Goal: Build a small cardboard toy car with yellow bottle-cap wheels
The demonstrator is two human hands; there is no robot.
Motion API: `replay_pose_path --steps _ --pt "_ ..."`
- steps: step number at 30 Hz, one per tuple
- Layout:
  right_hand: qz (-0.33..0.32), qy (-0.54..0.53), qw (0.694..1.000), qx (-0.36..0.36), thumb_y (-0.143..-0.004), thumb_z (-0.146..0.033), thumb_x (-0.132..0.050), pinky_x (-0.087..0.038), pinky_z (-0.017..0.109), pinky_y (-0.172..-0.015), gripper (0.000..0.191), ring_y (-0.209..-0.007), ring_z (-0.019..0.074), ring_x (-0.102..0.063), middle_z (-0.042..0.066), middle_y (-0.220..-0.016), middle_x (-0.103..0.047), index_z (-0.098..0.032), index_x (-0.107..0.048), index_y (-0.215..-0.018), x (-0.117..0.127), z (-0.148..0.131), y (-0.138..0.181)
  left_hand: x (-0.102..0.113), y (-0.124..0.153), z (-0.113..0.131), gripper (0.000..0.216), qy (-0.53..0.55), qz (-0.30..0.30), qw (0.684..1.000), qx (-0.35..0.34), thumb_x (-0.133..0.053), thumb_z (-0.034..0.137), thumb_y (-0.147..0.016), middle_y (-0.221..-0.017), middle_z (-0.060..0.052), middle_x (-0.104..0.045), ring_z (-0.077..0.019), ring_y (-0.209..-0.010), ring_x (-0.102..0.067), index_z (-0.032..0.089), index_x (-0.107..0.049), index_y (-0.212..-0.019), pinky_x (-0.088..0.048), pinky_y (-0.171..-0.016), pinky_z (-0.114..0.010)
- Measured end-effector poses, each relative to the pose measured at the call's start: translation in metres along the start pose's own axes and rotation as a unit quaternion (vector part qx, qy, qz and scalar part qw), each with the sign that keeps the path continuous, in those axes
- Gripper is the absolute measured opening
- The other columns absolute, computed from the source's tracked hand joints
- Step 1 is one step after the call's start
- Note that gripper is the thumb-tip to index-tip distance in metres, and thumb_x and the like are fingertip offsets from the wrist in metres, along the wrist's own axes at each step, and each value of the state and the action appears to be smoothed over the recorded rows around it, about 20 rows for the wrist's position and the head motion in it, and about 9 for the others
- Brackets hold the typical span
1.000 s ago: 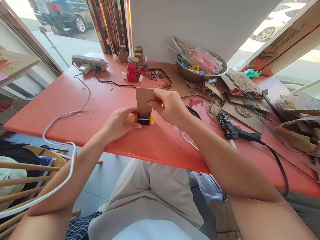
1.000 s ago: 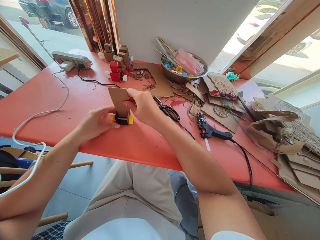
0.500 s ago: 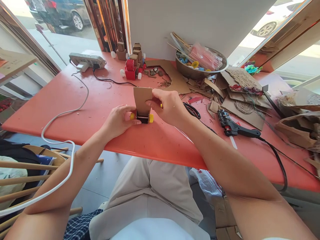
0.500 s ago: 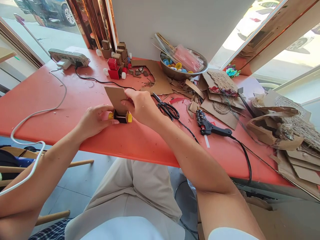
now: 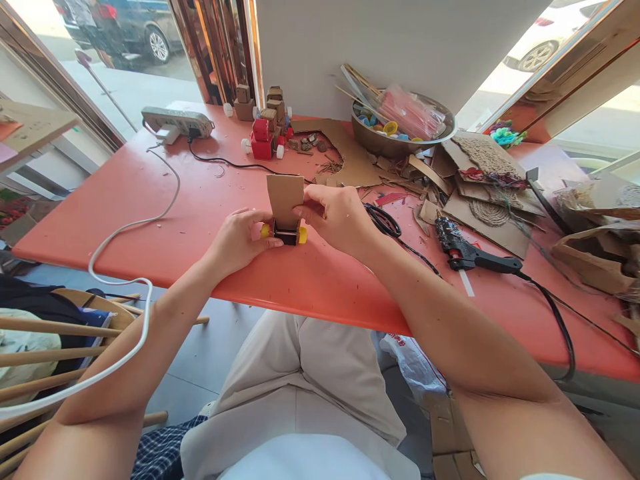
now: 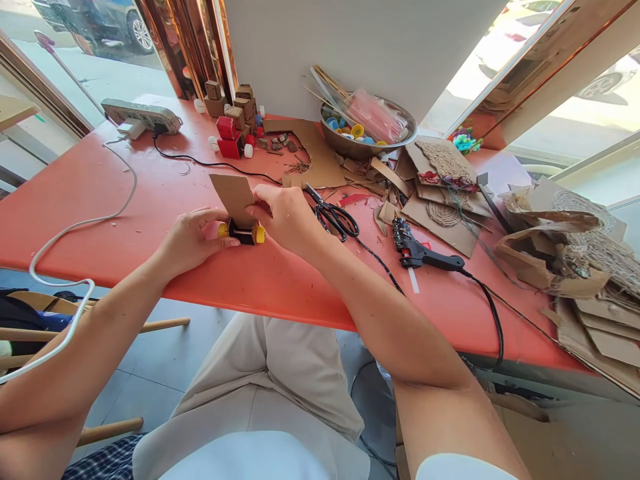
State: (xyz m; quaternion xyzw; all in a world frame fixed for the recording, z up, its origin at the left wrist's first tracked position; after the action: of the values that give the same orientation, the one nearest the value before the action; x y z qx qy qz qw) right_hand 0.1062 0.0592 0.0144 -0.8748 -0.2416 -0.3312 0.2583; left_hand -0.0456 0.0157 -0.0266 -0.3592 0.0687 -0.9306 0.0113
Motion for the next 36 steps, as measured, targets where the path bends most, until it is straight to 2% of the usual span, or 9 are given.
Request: replay_pose_path --steps 4,8,14,22,29,36 --pt "-0.040 -0.021 0.999 -0.018 -0.086 -0.024 -0.067 -0.043 0.026 -0.068 0.005 -0.070 0.0155 -0.064 0.001 -0.079 -0.075 -0.019 -0.068 -0.084 -0.003 0.004 0.004 0.000 0.000 0.001 0.034 0.001 0.002 1.000 -0.002 -0.077 0.042 -0.070 -0.086 -0.002 -0.076 -0.0286 -0.092 -0.067 0.026 -0.083 -0.099 -0.056 -0.090 -0.039" --pt "-0.084 -0.050 0.995 -0.025 -0.077 -0.027 -0.078 -0.045 0.026 -0.067 0.017 -0.071 0.0156 -0.065 0.001 -0.084 -0.075 -0.020 -0.066 -0.087 -0.010 0.006 0.008 0.000 -0.001 0.002 0.032 0.008 0.004 1.000 -0.020 -0.075 0.046 -0.072 -0.086 -0.002 -0.077 -0.0285 -0.092 -0.067 0.026 -0.084 -0.096 -0.056 -0.088 -0.038" --pt "-0.090 -0.059 0.994 -0.010 -0.076 -0.023 -0.077 -0.045 0.027 -0.070 0.016 -0.076 0.0161 -0.065 0.000 -0.081 -0.072 -0.021 -0.062 -0.080 -0.014 0.006 0.006 0.000 -0.001 0.000 0.032 0.000 0.011 1.000 -0.021 -0.078 0.045 -0.069 -0.085 -0.002 -0.078 -0.0290 -0.091 -0.067 0.026 -0.084 -0.095 -0.057 -0.087 -0.038" --pt "-0.079 -0.067 0.995 -0.005 -0.076 -0.022 -0.078 -0.045 0.027 -0.070 0.015 -0.076 0.0158 -0.065 -0.001 -0.077 -0.071 -0.021 -0.063 -0.078 -0.013 0.006 0.006 0.000 -0.002 -0.003 0.030 0.010 0.020 1.000 -0.020 -0.080 0.038 -0.067 -0.092 -0.002 -0.081 -0.0297 -0.095 -0.069 0.027 -0.083 -0.095 -0.056 -0.093 -0.040" --pt "-0.082 -0.054 0.995 -0.005 -0.077 -0.019 -0.077 -0.045 0.026 -0.070 0.013 -0.076 0.0157 -0.066 -0.001 -0.079 -0.072 -0.020 -0.064 -0.079 -0.014 0.004 0.005 0.000 -0.002 -0.001 0.030 -0.008 0.016 1.000 -0.025 -0.078 0.041 -0.069 -0.090 -0.002 -0.080 -0.0285 -0.093 -0.068 0.026 -0.083 -0.094 -0.057 -0.090 -0.038" --pt "-0.093 -0.038 0.995 -0.010 -0.082 -0.031 -0.077 -0.047 0.027 -0.072 0.015 -0.079 0.0174 -0.067 0.002 -0.086 -0.075 -0.019 -0.072 -0.090 -0.014 0.007 0.006 0.001 -0.002 0.002 0.036 -0.027 0.002 1.000 -0.013 -0.076 0.045 -0.070 -0.092 -0.002 -0.079 -0.0274 -0.093 -0.066 0.025 -0.084 -0.099 -0.055 -0.094 -0.038"
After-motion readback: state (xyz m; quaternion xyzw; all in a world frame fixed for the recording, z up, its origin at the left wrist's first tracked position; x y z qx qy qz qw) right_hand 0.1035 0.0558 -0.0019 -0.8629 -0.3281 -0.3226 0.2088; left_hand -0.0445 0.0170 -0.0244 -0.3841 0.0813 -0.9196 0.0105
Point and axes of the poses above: each hand's wrist, its own y-axis away from the middle knuckle, its own x-axis out of the back of the hand, z = x × y, the point moved 8 cm from there along -y, towards the middle knuckle
